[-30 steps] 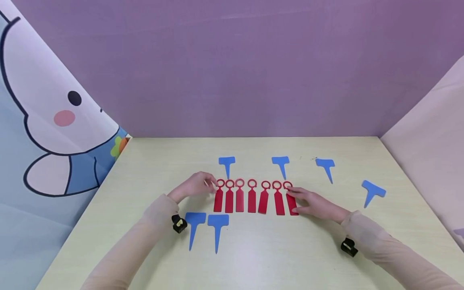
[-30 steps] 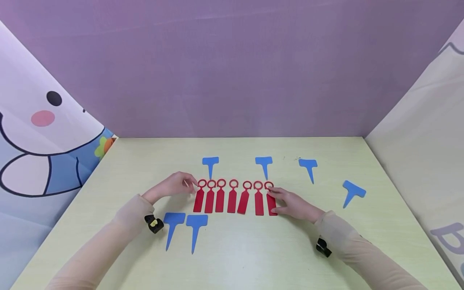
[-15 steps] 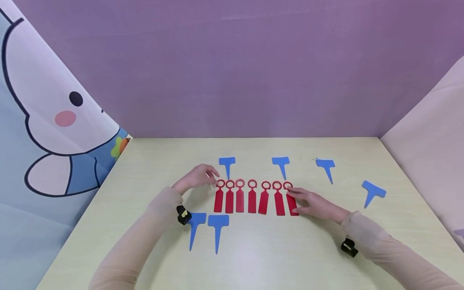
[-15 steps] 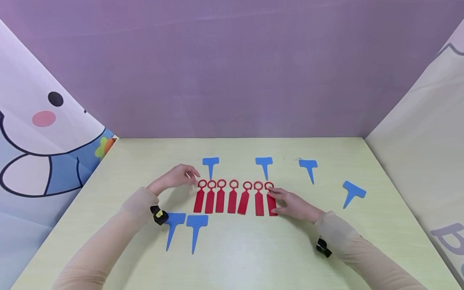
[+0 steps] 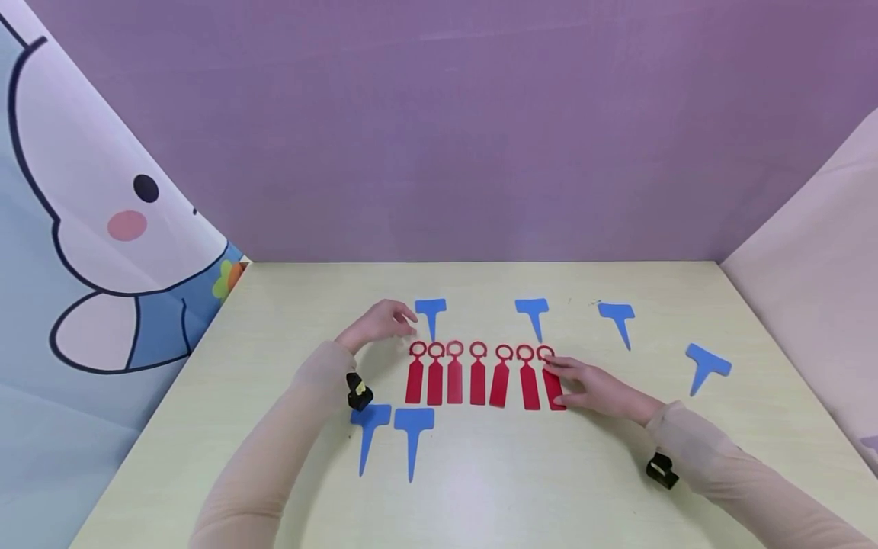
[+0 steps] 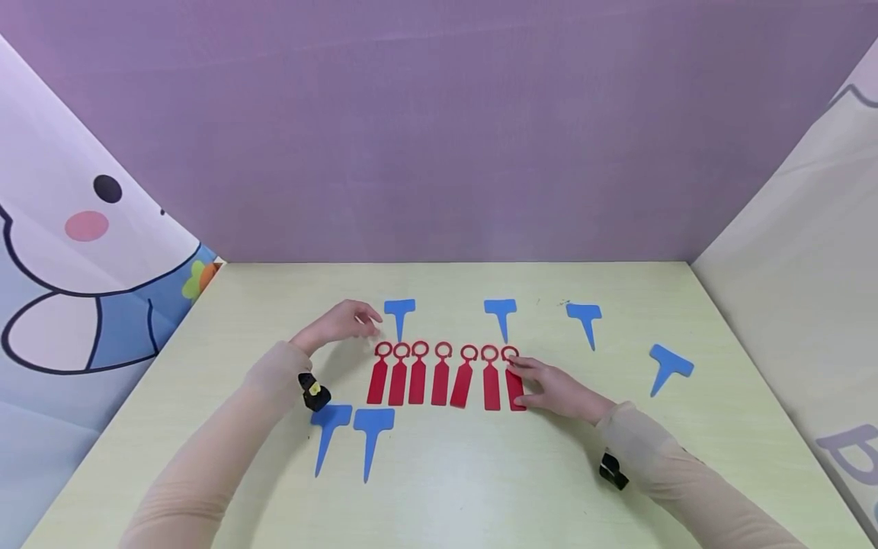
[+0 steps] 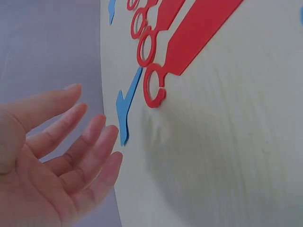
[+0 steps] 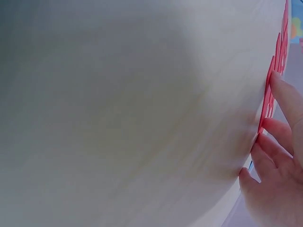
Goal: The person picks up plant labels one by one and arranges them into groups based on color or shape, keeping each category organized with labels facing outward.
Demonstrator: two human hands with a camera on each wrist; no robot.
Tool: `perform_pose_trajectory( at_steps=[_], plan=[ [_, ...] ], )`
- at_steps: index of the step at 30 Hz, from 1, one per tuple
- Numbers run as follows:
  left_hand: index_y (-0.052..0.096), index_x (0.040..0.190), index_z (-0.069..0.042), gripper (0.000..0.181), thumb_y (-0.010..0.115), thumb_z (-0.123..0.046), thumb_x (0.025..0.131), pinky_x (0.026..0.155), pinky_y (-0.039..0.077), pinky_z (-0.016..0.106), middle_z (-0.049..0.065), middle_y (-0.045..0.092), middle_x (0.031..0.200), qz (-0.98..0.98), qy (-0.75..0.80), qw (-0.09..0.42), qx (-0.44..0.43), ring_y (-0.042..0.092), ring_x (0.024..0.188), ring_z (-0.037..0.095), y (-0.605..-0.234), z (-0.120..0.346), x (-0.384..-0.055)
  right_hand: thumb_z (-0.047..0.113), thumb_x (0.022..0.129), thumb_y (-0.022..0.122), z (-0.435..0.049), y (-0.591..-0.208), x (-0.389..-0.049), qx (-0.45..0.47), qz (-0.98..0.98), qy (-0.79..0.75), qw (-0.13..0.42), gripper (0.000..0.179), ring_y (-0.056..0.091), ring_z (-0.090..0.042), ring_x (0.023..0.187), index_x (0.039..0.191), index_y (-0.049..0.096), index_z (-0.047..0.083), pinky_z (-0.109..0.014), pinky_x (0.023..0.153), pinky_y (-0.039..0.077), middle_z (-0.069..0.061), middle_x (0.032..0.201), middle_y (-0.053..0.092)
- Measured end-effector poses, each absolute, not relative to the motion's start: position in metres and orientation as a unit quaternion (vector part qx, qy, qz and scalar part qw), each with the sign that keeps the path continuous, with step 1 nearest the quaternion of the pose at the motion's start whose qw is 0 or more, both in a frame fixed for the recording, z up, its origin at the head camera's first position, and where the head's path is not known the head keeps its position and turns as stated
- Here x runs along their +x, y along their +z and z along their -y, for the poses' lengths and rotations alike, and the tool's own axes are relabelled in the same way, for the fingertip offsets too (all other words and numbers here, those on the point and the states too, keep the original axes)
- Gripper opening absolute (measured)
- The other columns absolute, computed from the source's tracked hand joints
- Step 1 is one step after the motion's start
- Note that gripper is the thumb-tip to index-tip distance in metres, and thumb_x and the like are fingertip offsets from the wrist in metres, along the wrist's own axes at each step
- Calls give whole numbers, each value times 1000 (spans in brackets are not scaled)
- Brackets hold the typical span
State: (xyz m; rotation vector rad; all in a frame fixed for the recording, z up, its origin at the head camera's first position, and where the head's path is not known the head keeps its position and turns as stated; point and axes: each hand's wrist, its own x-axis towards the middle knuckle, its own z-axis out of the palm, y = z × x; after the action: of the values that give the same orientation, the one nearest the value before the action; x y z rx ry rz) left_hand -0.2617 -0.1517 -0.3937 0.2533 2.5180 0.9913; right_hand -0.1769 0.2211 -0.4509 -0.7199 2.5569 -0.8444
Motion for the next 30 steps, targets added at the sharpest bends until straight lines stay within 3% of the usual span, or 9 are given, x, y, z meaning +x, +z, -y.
perform_pose_trajectory(
  at_steps=[9, 19, 30],
  plan=[
    [59, 106, 3, 27, 61, -9, 82, 66, 46, 26, 11, 60, 86, -900, 386, 186, 82, 55, 76, 24, -399, 150, -279, 17, 77, 68, -222, -451, -176, -256, -903, -299, 174, 59, 30, -38, 123, 129, 44, 1, -41, 90, 43, -17, 135, 36],
    [59, 109, 0, 29, 61, -11, 83, 81, 45, 35, 13, 57, 102, -906, 391, 156, 43, 52, 93, 25, -408, 139, -290, 17, 77, 68, -223, -452, -177, -252, -904, -298, 173, 59, 30, -38, 123, 129, 44, 2, -40, 89, 43, -17, 135, 36],
    [53, 114, 4, 36, 62, -9, 82, 86, 44, 39, 22, 50, 116, -909, 385, 152, 43, 47, 106, 32, -420, 131, -300, 18, 77, 68, -223, -454, -179, -256, -903, -299, 173, 59, 30, -38, 123, 128, 44, 1, -42, 92, 41, -17, 135, 36]
  ],
)
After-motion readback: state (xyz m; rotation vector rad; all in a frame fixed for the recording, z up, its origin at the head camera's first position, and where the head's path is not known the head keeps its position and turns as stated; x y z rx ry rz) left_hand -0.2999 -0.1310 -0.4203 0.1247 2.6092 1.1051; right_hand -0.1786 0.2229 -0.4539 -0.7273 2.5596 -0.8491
